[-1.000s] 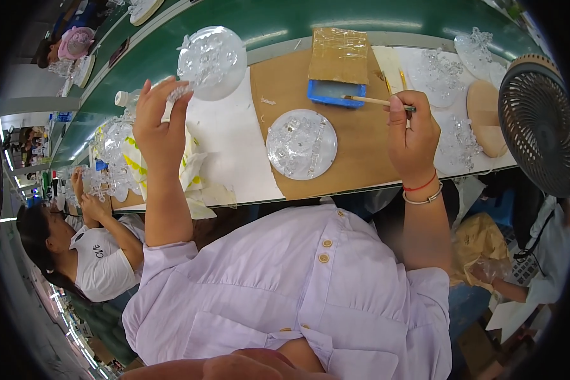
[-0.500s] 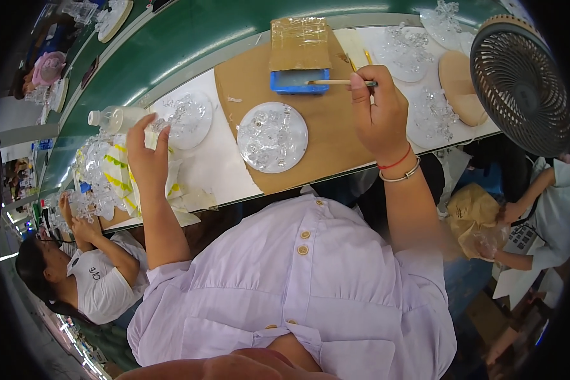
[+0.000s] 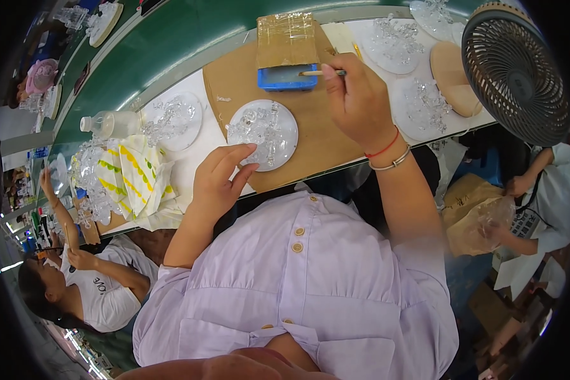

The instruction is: Apply adhesive to small clear plastic decorative components using an applicator stick and assemble them onto base plates.

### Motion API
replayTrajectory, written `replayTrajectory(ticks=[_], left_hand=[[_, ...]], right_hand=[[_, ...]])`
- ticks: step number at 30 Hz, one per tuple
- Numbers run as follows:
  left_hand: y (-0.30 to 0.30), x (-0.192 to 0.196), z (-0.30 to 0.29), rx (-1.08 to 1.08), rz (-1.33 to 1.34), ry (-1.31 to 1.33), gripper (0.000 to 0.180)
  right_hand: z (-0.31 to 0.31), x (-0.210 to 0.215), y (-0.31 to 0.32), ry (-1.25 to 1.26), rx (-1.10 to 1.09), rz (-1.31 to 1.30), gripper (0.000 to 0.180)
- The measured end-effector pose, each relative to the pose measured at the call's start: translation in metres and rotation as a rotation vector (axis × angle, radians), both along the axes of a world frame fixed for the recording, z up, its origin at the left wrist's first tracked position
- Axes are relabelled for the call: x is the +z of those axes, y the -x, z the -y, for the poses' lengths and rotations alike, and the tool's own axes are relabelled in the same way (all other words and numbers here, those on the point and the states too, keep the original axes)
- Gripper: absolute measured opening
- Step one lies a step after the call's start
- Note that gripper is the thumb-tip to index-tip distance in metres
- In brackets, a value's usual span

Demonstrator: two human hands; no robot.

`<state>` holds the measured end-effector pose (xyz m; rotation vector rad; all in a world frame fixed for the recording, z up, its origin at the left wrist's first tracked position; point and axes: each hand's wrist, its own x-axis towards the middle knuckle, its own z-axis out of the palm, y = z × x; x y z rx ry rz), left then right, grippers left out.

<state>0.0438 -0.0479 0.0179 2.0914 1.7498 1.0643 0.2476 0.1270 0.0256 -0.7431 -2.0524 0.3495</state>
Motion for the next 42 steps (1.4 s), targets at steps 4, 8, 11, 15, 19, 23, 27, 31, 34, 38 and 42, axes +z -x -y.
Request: replayTrajectory(ticks=[4, 8, 11, 15, 19, 23, 27, 31, 34, 38, 42], left_hand=[[-0.004, -0.005, -0.005, 0.033, -0.015, -0.06, 0.033], [-0.009, -0.005, -0.007, 0.08, 0.008, -0.065, 0.029], [-0.009, -0.006, -0.01, 0.119, -0.013, -0.099, 0.031], [-0.005, -0.01, -0.008, 0.168, -0.003, -0.087, 0.032], [-0.004, -0.005, -0.006, 0.164, 0.049, -0.023, 0.03], [0.0, -0.006, -0.005, 0.159, 0.036, -0.069, 0.029], [-0.004, -0.007, -0.004, 0.203, 0.132, 0.023, 0.023], [-0.004, -0.013, -0.003, 0.219, 0.118, -0.005, 0.019], [-0.005, -0.016, -0.003, 0.23, 0.168, -0.015, 0.016], [-0.007, -0.015, -0.006, 0.215, 0.177, -0.015, 0.016], [-0.004, -0.013, -0.004, 0.206, 0.155, 0.021, 0.016]], right_hand=[[-0.003, -0.001, 0.003, 0.054, -0.002, 0.046, 0.009], [-0.002, 0.001, 0.003, 0.04, 0.01, 0.01, 0.008], [-0.003, 0.002, 0.002, 0.048, 0.015, 0.014, 0.007], [-0.006, 0.002, 0.006, 0.012, 0.066, 0.018, 0.007], [-0.005, 0.002, 0.006, 0.003, 0.076, 0.013, 0.007], [-0.003, 0.003, 0.006, 0.036, 0.094, 0.003, 0.007], [-0.002, 0.001, 0.003, 0.07, 0.111, 0.002, 0.008], [0.001, 0.002, -0.004, 0.033, 0.123, -0.015, 0.008], [0.007, -0.001, -0.015, 0.121, 0.1, -0.026, 0.01], [0.009, -0.012, -0.025, 0.157, 0.054, -0.064, 0.011], [0.014, -0.01, -0.028, 0.116, 0.063, -0.134, 0.009]])
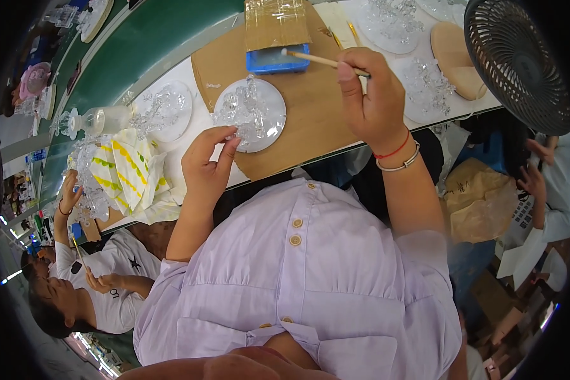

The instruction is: Apply adhesive to small clear plastic decorative components using an applicator stick and assemble them onto base plates.

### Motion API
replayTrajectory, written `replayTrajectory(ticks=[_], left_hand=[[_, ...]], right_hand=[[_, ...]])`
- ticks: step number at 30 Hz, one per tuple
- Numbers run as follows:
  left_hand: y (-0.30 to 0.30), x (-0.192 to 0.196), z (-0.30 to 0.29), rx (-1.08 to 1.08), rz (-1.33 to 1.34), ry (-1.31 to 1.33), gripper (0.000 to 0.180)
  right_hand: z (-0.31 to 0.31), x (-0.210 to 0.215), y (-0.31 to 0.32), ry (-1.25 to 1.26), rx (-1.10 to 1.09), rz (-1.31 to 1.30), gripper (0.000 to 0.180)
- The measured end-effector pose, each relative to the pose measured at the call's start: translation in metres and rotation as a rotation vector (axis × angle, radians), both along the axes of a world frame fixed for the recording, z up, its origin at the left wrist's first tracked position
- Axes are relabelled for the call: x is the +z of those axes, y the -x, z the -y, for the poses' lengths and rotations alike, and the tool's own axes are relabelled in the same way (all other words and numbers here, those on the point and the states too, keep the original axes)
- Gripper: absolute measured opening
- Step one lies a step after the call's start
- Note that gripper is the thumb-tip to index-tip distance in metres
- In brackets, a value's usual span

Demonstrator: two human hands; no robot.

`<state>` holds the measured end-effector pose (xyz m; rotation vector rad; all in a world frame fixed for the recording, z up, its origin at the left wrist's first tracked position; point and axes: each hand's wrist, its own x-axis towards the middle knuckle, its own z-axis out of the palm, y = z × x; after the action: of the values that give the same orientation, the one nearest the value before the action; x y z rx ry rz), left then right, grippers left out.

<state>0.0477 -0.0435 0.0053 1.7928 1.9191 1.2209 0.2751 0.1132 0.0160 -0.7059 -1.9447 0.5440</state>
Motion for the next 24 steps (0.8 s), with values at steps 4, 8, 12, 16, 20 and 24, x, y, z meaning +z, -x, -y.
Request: replayTrajectory(ticks=[4, 8, 12, 16, 20, 24], left_hand=[[0.002, -0.002, 0.001, -0.018, 0.018, -0.021, 0.018], [0.003, -0.002, 0.003, -0.03, 0.044, 0.014, 0.019], [0.004, -0.004, 0.005, -0.009, 0.056, 0.039, 0.018], [0.003, -0.004, 0.005, 0.008, 0.112, 0.07, 0.017], [0.002, -0.003, 0.001, 0.02, 0.12, 0.093, 0.016], [0.001, -0.004, 0.001, 0.035, 0.129, 0.087, 0.017]], right_hand=[[0.002, 0.001, -0.003, -0.054, 0.007, 0.093, 0.009], [0.014, 0.006, -0.011, 0.006, 0.068, -0.066, 0.01], [0.029, 0.007, -0.017, 0.039, 0.096, -0.174, 0.01], [0.049, 0.002, -0.024, 0.058, 0.157, -0.15, 0.01], [0.061, -0.007, -0.02, 0.032, 0.237, -0.067, 0.008], [0.064, -0.014, -0.007, 0.015, 0.254, -0.033, 0.01]])
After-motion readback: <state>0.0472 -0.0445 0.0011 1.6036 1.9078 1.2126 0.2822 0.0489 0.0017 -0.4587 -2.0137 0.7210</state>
